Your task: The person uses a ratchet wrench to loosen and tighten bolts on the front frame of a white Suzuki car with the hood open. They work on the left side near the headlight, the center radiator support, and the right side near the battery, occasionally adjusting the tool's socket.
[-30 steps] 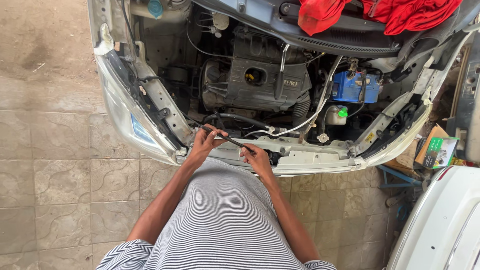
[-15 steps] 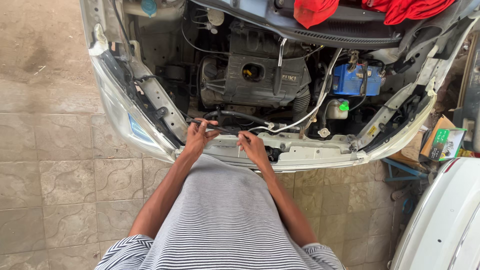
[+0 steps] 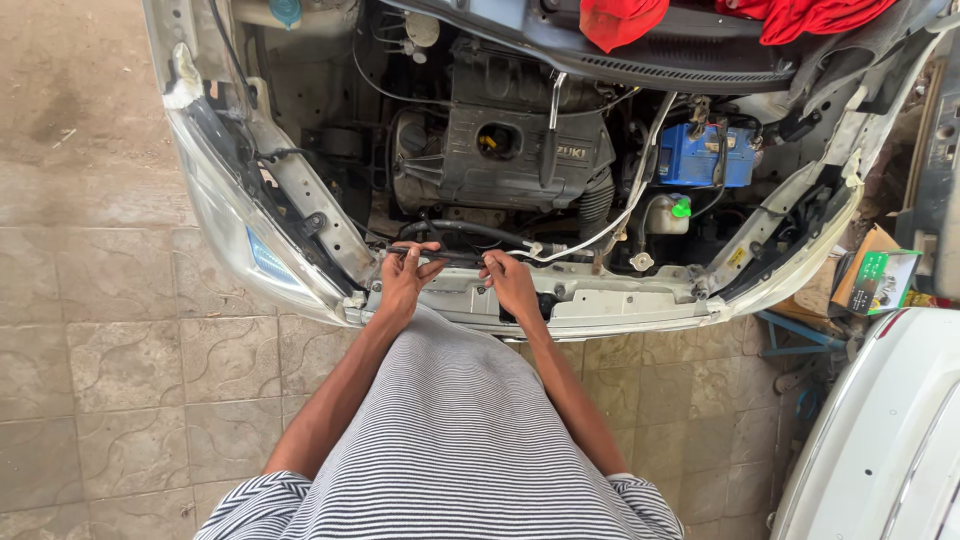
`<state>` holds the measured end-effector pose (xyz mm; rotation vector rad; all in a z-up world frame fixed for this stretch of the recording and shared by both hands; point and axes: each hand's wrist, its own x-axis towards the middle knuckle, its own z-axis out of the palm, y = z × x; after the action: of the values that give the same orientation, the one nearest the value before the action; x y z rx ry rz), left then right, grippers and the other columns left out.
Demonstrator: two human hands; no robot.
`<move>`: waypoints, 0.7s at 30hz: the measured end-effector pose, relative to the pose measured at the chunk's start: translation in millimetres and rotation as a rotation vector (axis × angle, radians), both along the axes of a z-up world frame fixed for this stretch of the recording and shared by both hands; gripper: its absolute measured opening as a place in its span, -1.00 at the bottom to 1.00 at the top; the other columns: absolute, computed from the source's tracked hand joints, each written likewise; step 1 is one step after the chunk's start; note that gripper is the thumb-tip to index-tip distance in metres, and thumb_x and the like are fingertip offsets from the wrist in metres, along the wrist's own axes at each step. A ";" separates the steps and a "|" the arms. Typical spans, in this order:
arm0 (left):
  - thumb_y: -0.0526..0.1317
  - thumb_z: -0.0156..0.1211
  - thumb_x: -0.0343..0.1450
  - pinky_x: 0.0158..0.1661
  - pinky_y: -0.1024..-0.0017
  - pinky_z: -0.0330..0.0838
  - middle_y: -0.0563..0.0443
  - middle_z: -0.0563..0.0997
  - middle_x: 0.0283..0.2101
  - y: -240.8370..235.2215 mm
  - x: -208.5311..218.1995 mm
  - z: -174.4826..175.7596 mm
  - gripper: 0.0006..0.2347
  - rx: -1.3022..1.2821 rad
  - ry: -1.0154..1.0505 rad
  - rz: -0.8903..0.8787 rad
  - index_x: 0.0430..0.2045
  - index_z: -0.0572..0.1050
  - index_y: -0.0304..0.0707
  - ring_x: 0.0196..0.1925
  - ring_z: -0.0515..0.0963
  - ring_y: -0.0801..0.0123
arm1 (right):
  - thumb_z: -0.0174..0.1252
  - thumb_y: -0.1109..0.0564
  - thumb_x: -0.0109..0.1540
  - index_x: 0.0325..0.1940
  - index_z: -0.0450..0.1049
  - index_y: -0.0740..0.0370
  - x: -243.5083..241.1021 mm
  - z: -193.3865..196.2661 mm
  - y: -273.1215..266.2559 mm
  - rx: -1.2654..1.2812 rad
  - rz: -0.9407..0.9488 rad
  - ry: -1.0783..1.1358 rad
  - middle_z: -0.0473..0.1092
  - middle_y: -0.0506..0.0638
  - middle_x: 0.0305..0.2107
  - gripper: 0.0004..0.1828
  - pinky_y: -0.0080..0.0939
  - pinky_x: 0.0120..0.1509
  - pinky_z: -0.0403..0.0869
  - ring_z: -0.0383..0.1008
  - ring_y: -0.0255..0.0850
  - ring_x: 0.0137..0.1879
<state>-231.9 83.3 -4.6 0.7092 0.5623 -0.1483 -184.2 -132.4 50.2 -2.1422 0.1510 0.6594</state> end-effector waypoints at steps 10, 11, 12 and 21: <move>-0.21 -0.10 0.61 0.11 0.03 0.60 -0.16 0.59 0.07 27.5 -27.1 -4.4 -0.84 0.008 0.023 -0.068 -0.13 0.37 -0.34 0.05 0.68 -0.03 | -0.01 -0.08 0.39 0.06 0.57 0.12 -19.5 23.6 23.3 -0.117 0.104 0.025 0.61 -0.13 -0.42 -0.64 -0.26 -0.27 0.48 0.58 -0.34 -0.36; -0.21 -0.11 0.61 0.10 0.03 0.60 -0.16 0.59 0.07 28.7 -27.5 -4.4 -0.84 0.012 0.033 -0.056 -0.12 0.36 -0.33 0.04 0.68 -0.04 | -0.01 -0.08 0.38 0.06 0.57 0.11 -19.8 26.9 26.2 -0.134 0.107 0.022 0.61 -0.14 -0.42 -0.65 -0.25 -0.27 0.49 0.58 -0.33 -0.36; -0.21 -0.11 0.61 0.09 0.03 0.60 -0.16 0.60 0.06 29.8 -26.5 -4.8 -0.85 0.015 0.041 -0.045 -0.12 0.35 -0.32 0.03 0.68 -0.04 | 0.00 -0.08 0.37 0.07 0.57 0.10 -19.1 30.0 28.8 -0.152 0.110 0.018 0.62 -0.14 -0.43 -0.65 -0.25 -0.27 0.49 0.58 -0.32 -0.37; -0.20 -0.12 0.60 0.05 0.05 0.54 -0.19 0.60 0.06 50.3 -32.5 -15.1 -0.84 0.050 0.102 -0.069 -0.10 0.32 -0.34 0.00 0.69 -0.04 | 0.00 -0.11 0.37 0.00 0.59 0.05 -24.8 35.9 40.9 -0.150 0.213 0.025 0.60 -0.18 -0.45 -0.66 -0.24 -0.29 0.50 0.58 -0.34 -0.40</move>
<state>-264.4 133.7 -19.7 0.7731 0.6412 -0.2365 -209.0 -91.5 86.1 -2.3149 -0.0158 0.8207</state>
